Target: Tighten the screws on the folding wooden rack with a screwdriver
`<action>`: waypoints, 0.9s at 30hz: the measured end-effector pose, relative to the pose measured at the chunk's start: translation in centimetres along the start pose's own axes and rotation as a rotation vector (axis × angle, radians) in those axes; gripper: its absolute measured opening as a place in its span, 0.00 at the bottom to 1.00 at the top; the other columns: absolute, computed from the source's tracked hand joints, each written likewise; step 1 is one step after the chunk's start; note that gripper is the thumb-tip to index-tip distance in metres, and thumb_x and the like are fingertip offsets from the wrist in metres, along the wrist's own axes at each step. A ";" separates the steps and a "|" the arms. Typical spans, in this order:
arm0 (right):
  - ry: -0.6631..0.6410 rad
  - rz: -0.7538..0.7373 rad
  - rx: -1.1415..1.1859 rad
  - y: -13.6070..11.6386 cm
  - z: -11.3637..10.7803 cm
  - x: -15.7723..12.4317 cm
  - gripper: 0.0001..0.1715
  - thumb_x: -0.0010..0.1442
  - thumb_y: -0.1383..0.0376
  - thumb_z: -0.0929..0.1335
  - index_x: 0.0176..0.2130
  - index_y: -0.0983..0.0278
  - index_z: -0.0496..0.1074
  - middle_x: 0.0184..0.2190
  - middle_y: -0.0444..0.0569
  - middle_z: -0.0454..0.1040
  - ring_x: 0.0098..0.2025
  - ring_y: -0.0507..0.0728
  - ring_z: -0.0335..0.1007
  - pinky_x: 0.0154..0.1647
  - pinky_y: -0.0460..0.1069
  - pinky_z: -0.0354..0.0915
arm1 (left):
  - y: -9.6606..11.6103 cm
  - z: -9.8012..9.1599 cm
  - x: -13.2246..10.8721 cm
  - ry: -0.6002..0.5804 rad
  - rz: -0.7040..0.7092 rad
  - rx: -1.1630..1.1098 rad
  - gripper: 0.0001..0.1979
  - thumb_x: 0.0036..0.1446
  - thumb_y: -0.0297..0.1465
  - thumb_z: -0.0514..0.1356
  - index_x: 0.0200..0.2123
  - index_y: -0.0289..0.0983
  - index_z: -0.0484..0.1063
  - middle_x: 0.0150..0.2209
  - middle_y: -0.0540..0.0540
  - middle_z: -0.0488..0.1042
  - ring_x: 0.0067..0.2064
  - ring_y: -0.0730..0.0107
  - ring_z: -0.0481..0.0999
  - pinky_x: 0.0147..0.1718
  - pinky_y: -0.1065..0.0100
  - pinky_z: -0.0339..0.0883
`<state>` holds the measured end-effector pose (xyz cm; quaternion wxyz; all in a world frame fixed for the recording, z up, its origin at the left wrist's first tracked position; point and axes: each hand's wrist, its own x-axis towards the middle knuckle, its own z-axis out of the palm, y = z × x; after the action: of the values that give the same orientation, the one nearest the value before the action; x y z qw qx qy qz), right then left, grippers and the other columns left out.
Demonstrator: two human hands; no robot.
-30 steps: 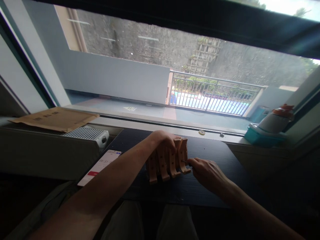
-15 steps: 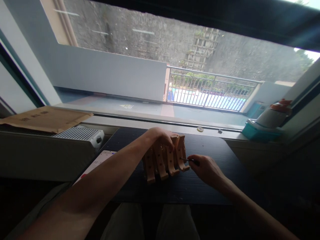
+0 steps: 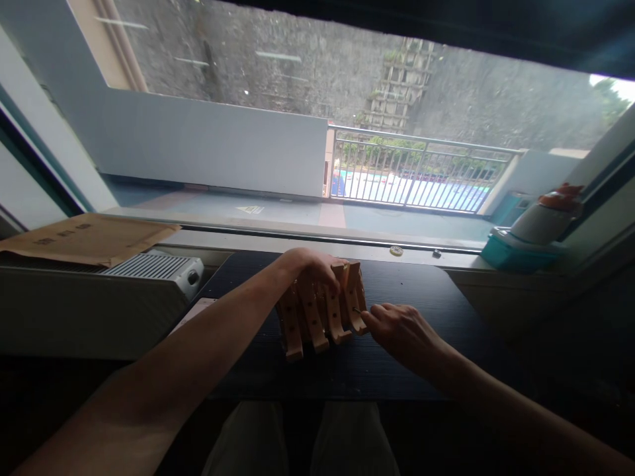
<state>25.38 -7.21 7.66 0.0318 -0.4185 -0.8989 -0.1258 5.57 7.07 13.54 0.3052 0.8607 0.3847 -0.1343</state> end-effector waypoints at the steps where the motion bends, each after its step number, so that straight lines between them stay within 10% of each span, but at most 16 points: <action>1: 0.010 0.029 0.042 0.1 0.3 0.0 0.14 0.60 0.78 0.61 0.34 0.64 0.71 0.28 0.46 0.73 0.27 0.51 0.67 0.25 0.47 0.49 | 0.0 0.0 0.0 -0.003 0.005 0.001 0.40 0.43 0.40 0.66 0.61 0.47 0.58 0.58 0.45 0.67 0.55 0.51 0.69 0.50 0.57 0.68; 11: 0.012 0.522 0.439 0.5 0.2 0.3 0.12 0.62 0.61 0.63 0.41 0.60 0.74 0.29 0.45 0.78 0.31 0.54 0.73 0.29 0.47 0.55 | 0.1 -0.1 0.1 -0.012 -0.022 -0.004 0.43 0.42 0.42 0.67 0.62 0.46 0.55 0.57 0.44 0.69 0.55 0.51 0.69 0.48 0.58 0.70; 21: -0.043 0.012 -0.078 0.3 -1.6 -0.3 0.20 0.57 0.80 0.61 0.42 0.63 0.73 0.32 0.47 0.72 0.31 0.52 0.68 0.25 0.47 0.49 | 0.1 -0.1 0.0 -0.024 -0.010 -0.032 0.42 0.42 0.40 0.67 0.61 0.48 0.57 0.57 0.45 0.69 0.54 0.53 0.71 0.49 0.59 0.70; 27: 0.007 0.000 -0.022 0.9 -0.5 -0.5 0.15 0.62 0.77 0.60 0.42 0.64 0.72 0.29 0.45 0.71 0.28 0.50 0.65 0.25 0.47 0.48 | -0.3 -0.4 0.2 -0.075 -0.036 -0.103 0.39 0.42 0.39 0.68 0.58 0.46 0.60 0.53 0.44 0.72 0.51 0.53 0.73 0.45 0.60 0.72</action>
<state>26.35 -7.11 8.27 0.0303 -0.4184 -0.8973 -0.1373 5.46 7.61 13.66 0.3610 0.8312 0.3946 -0.1519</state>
